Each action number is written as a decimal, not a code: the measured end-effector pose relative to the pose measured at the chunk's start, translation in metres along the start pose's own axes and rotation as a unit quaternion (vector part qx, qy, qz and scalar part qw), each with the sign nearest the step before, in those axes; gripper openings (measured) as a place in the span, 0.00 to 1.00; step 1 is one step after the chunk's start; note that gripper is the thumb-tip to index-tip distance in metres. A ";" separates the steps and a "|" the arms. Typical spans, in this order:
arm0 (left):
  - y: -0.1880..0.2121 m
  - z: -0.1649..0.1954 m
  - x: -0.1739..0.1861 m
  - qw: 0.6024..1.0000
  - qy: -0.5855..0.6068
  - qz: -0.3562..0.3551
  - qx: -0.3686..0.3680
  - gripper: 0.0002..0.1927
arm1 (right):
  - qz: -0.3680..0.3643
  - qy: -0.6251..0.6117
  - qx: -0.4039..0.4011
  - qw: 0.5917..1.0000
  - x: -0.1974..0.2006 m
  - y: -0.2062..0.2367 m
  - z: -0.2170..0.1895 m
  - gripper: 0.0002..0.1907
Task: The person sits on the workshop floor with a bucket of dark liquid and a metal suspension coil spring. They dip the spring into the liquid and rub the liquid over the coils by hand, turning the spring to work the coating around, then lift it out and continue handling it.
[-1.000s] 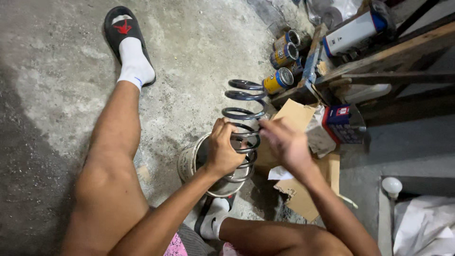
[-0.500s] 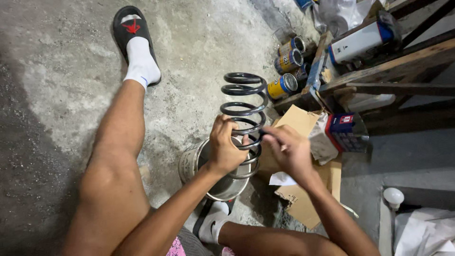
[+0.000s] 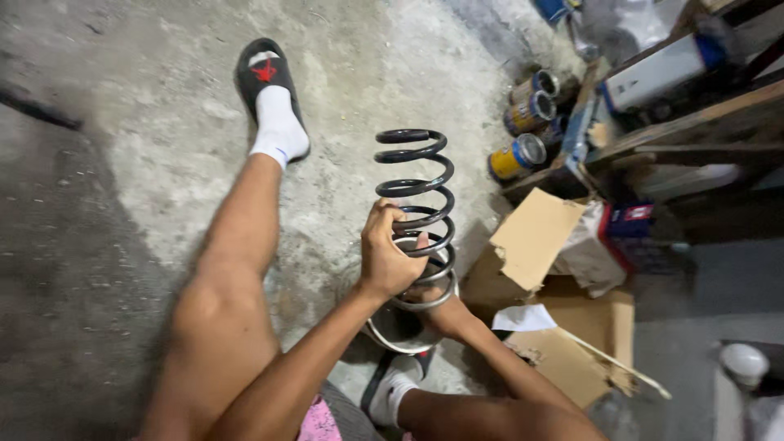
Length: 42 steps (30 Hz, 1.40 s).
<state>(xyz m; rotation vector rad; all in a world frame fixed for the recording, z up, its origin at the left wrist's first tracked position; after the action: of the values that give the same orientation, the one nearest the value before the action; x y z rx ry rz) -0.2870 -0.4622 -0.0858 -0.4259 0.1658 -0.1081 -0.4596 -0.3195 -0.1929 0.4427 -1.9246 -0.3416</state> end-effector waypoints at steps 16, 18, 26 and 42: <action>0.006 -0.005 -0.006 0.999 0.007 -0.023 0.042 0.21 | 0.019 -0.036 -0.168 0.985 0.085 0.022 0.029 0.17; 0.006 -0.003 -0.009 0.999 0.007 -0.025 0.048 0.21 | 0.148 -0.080 -0.072 0.983 0.145 0.034 -0.002 0.19; 0.015 0.009 -0.011 0.998 -0.039 -0.026 0.044 0.19 | 0.294 0.018 0.009 0.956 0.225 0.018 -0.102 0.17; 0.028 0.015 -0.029 0.994 -0.094 -0.052 0.034 0.14 | 0.324 0.048 0.069 0.942 0.182 0.027 -0.116 0.18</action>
<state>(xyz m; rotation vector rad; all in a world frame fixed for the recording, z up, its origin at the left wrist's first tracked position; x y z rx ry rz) -0.3103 -0.4267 -0.0803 -0.3750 -0.0452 -0.1757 -0.4199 -0.3820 0.0118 -0.0989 -1.8854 0.2428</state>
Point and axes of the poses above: each hand's wrist, its own y-axis away from the middle knuckle, its own x-axis out of the back of the hand, z = x × y, the point moved 5 cm from there along -y, towards the middle knuckle, and after that the axes turned 1 degree about -y, right-handed, at the moved point
